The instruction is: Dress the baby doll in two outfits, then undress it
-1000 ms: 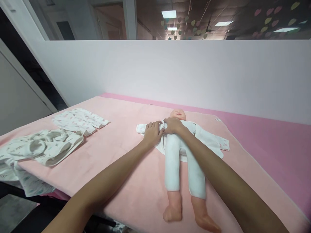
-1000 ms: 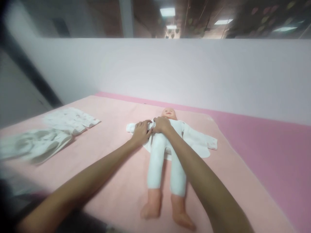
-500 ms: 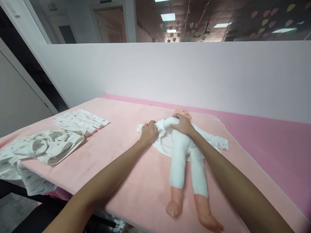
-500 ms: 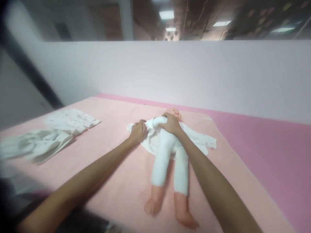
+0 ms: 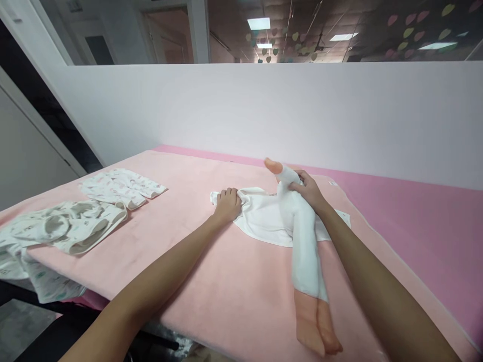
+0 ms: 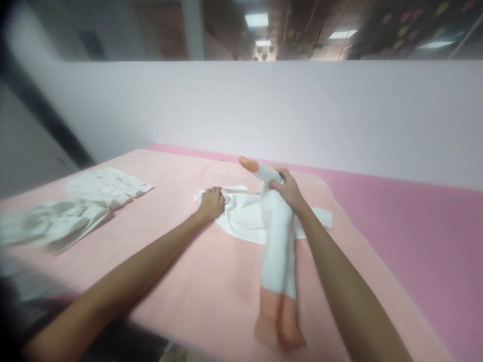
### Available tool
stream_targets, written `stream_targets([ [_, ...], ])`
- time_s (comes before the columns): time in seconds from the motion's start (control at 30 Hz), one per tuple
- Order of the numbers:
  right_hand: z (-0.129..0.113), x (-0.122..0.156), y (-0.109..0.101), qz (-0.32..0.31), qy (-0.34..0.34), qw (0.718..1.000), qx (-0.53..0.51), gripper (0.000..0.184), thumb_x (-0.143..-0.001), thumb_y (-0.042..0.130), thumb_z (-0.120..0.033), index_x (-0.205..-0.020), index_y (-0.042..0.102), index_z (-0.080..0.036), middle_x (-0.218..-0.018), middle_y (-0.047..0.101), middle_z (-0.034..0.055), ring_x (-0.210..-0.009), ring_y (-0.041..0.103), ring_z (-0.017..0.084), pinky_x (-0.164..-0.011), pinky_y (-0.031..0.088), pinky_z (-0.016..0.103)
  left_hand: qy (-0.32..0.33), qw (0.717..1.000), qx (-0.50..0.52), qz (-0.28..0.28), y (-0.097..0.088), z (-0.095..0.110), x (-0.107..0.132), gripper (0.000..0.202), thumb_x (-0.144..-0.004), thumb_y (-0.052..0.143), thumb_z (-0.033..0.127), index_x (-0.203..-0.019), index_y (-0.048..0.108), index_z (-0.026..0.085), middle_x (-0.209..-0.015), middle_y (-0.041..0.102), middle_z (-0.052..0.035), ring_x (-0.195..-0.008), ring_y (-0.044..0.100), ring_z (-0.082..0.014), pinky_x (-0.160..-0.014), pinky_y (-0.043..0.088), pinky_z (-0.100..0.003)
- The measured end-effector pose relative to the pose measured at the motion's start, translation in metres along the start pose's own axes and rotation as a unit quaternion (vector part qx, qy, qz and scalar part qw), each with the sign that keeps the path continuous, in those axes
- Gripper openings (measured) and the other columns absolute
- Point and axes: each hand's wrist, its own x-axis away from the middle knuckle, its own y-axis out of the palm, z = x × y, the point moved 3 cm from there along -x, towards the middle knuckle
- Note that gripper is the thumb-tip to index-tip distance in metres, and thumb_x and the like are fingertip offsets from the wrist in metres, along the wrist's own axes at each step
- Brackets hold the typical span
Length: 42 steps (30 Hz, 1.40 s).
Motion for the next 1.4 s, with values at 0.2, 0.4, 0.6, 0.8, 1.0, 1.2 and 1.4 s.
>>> stream_targets([
  [0.2,-0.01,-0.004,0.032,-0.052,-0.015,0.997,0.057,0.045,-0.07,0.081,-0.035,-0.113,0.071,-0.023,-0.123,0.073,0.0059,-0.119,0.064,0.031,-0.109,0.047,0.049,0.004,0.986,0.147,0.075,-0.008,-0.009,-0.001,0.031,-0.106,0.032,0.023,-0.126,0.055,0.022,-0.13,0.066,-0.0123,-0.124,0.059,-0.0292,-0.106,0.047,-0.046],
  [0.4,-0.028,-0.007,0.07,-0.056,-0.056,0.992,0.096,0.044,-0.068,0.089,-0.034,-0.107,0.073,-0.023,-0.118,0.075,0.0073,-0.111,0.067,0.027,-0.103,0.053,0.043,-0.001,0.915,0.292,0.278,-0.032,-0.011,0.005,0.043,-0.112,0.016,0.031,-0.154,0.026,0.026,-0.153,0.049,-0.0132,-0.137,0.053,-0.0219,-0.114,0.046,-0.041],
  [0.6,-0.021,0.035,0.026,0.057,-0.08,0.973,0.21,0.025,-0.098,0.057,-0.034,-0.118,0.067,-0.023,-0.119,0.073,0.0101,-0.11,0.065,0.028,-0.101,0.049,0.045,0.167,0.936,0.15,0.271,-0.058,0.024,0.025,0.045,-0.11,0.036,0.042,-0.152,0.041,0.025,-0.155,0.051,-0.0135,-0.147,0.045,-0.0285,-0.124,0.034,-0.05],
  [0.8,0.013,0.085,-0.02,0.044,-0.112,0.944,0.308,0.02,-0.1,0.05,-0.031,-0.105,0.068,-0.022,-0.11,0.073,0.0114,-0.107,0.063,0.03,-0.097,0.048,0.044,0.305,0.945,0.11,0.031,-0.053,0.085,0.036,0.041,-0.109,0.038,0.043,-0.14,0.059,0.026,-0.153,0.059,-0.0078,-0.143,0.051,-0.0269,-0.124,0.036,-0.048],
  [1.0,0.025,0.093,-0.017,0.054,-0.11,0.923,0.364,0.015,-0.097,0.054,-0.028,-0.105,0.065,-0.022,-0.113,0.068,0.0128,-0.109,0.057,0.032,-0.093,0.043,0.043,0.352,0.915,0.017,-0.197,-0.034,0.152,0.018,0.063,-0.106,0.039,0.059,-0.156,0.047,0.022,-0.167,0.046,-0.0091,-0.156,0.037,-0.0299,-0.127,0.031,-0.049],
  [1.2,0.03,0.096,-0.019,0.08,-0.087,0.905,0.408,0.011,-0.09,0.061,-0.025,-0.1,0.061,-0.021,-0.104,0.067,0.0112,-0.103,0.052,0.032,-0.09,0.037,0.042,0.325,0.901,-0.159,-0.239,0.013,0.214,-0.007,0.047,-0.102,0.041,0.039,-0.135,0.065,0.015,-0.149,0.063,-0.0164,-0.141,0.051,-0.03,-0.12,0.034,-0.048],
  [1.4,0.032,0.098,-0.018,0.093,-0.067,0.886,0.449,0.02,-0.092,0.057,-0.024,-0.112,0.061,-0.02,-0.104,0.067,0.0132,-0.1,0.051,0.033,-0.089,0.034,0.043,0.269,0.909,-0.193,-0.253,0.055,0.236,-0.039,0.048,-0.08,0.068,0.031,-0.127,0.072,0.017,-0.135,0.07,-0.0209,-0.132,0.055,-0.0378,-0.112,0.038,-0.053],
])
